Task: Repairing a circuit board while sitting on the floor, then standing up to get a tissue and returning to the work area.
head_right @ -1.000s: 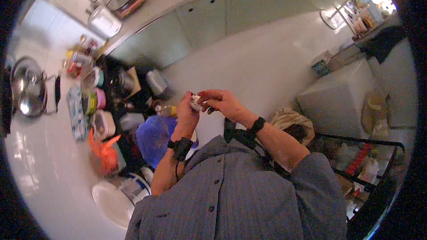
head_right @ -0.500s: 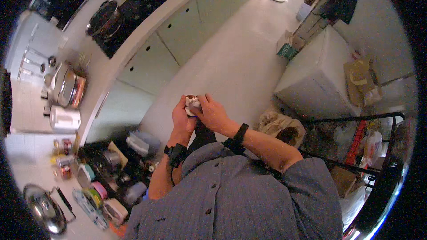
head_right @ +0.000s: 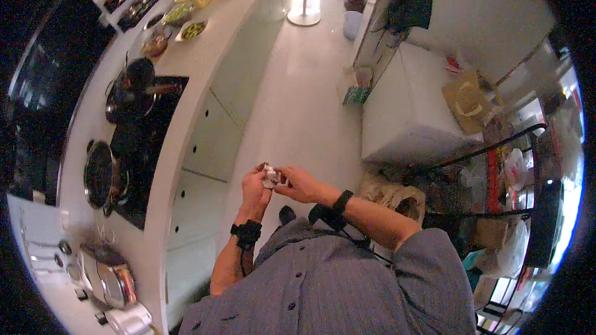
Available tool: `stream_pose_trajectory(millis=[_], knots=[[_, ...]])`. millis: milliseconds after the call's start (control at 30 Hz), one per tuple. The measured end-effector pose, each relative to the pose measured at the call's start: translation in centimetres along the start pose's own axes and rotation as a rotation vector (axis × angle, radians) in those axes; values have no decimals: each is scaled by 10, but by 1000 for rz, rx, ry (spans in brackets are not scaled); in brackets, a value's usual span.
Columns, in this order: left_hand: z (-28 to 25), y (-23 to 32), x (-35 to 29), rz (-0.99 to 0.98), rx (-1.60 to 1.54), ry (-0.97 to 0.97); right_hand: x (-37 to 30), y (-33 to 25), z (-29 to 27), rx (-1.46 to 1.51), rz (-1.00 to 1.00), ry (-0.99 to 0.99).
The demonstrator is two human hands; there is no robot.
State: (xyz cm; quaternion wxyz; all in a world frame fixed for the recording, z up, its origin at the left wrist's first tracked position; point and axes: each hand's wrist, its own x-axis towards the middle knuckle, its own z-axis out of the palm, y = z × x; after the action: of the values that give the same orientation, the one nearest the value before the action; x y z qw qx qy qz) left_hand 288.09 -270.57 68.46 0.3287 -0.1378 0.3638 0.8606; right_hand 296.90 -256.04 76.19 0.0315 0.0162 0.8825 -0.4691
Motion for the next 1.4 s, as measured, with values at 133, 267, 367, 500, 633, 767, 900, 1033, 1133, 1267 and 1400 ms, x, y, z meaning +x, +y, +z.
stream_pose_trajectory(millis=[133,267,367,500,633,767,900,1033,1133,1267,1400], knots=[[37,8,64,-111,223,10,10,68,-37,-106,53,-14],[55,12,118,-160,250,27,23,154,-74,-541,305,-327],[64,18,169,-118,336,7,38,214,-101,-564,487,-509],[83,37,245,-47,432,62,85,331,-149,-506,338,-466],[88,58,327,-13,700,171,158,414,-227,-381,532,-286],[73,73,384,-29,1113,540,242,426,-288,-238,625,-144],[55,66,427,-30,1566,712,277,450,-323,-244,535,-22],[43,61,471,-80,1802,648,289,483,-348,-209,657,-185],[-17,67,491,-143,2036,593,307,507,-363,-187,696,-298],[56,69,600,-265,2135,232,279,606,-377,-334,730,-260],[113,90,715,-324,2060,213,316,606,-410,-295,777,-169]])
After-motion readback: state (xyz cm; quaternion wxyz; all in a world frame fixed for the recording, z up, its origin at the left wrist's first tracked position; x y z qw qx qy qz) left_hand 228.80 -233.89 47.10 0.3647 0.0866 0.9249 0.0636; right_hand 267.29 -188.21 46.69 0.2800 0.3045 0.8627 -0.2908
